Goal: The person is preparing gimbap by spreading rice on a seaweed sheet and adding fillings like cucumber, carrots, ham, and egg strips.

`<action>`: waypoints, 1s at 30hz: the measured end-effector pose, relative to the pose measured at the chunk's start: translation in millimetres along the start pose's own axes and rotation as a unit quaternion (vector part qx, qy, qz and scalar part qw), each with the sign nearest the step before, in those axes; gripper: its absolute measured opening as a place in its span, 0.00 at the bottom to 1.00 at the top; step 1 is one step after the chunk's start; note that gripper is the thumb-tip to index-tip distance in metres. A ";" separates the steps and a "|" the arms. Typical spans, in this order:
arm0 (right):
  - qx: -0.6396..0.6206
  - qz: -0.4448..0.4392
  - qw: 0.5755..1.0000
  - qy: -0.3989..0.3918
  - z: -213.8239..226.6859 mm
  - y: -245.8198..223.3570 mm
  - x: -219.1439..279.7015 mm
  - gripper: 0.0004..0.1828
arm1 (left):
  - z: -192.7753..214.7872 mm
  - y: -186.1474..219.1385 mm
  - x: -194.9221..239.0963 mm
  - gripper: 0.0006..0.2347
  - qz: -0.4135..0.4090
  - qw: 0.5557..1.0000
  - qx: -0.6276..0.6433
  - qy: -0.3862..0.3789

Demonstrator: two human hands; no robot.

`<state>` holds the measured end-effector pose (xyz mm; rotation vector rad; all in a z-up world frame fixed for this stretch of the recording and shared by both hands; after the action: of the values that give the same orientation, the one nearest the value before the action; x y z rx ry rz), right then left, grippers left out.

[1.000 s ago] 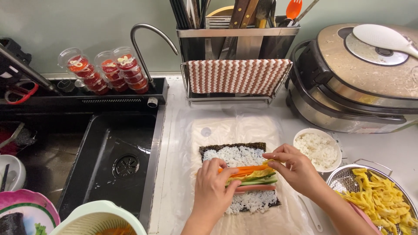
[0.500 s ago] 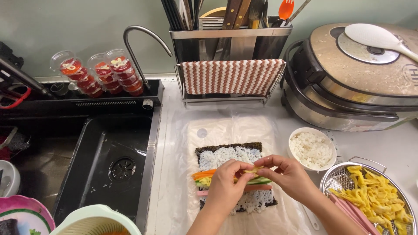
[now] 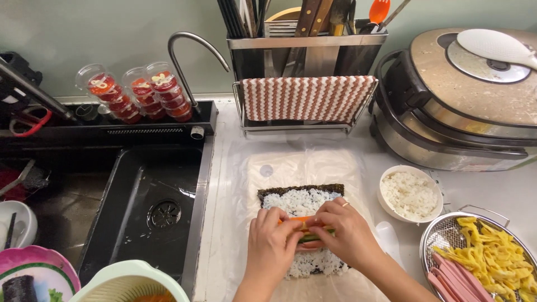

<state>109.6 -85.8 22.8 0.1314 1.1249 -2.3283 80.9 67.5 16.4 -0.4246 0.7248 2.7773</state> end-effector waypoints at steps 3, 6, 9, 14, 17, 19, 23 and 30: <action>0.005 -0.024 1.000 0.013 3.7 3.4 3.2 0.06 | 3.2 2.5 -0.5 0.08 -0.001 1.000 -0.015 0.009; 0.028 -0.058 0.997 0.029 22.6 0.0 10.5 0.08 | -9.6 0.6 -1.4 0.09 -0.016 0.999 -0.038 -0.005; 0.017 -0.020 0.998 0.063 63.8 -7.6 26.2 0.08 | -5.2 2.2 -3.8 0.05 -0.050 0.997 -0.020 0.050; 0.042 -0.171 0.966 0.187 161.8 63.1 97.6 0.09 | -13.9 3.2 -0.5 0.06 -0.041 0.998 -0.046 0.012; 0.147 -0.362 0.900 0.195 215.1 108.4 144.6 0.13 | -24.4 -1.6 2.8 0.12 -0.026 0.996 -0.086 -0.022; 0.223 -0.462 0.841 0.170 235.1 118.0 160.8 0.16 | -27.4 -4.2 3.9 0.14 -0.021 0.994 -0.098 -0.032; 0.306 -0.543 0.779 0.066 234.1 134.3 168.9 0.30 | -24.0 -5.9 5.1 0.15 -0.011 0.995 -0.100 -0.019; 0.131 -0.599 0.780 0.121 252.5 149.6 181.9 0.21 | -8.4 -8.0 10.8 0.13 0.008 0.996 -0.088 0.006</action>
<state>68.6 -428.7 24.7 -0.2983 1.1463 -3.6986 75.1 71.7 2.3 -0.4707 0.4900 2.8662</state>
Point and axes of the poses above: each hand's wrist, its own x-axis away from the middle knuckle, its own z-axis out of the back of the hand, y = z × x, the point moved 8 cm from there along -x, towards the middle knuckle, and after that the axes turned 14 degrees about -x, right-handed, at the moved point
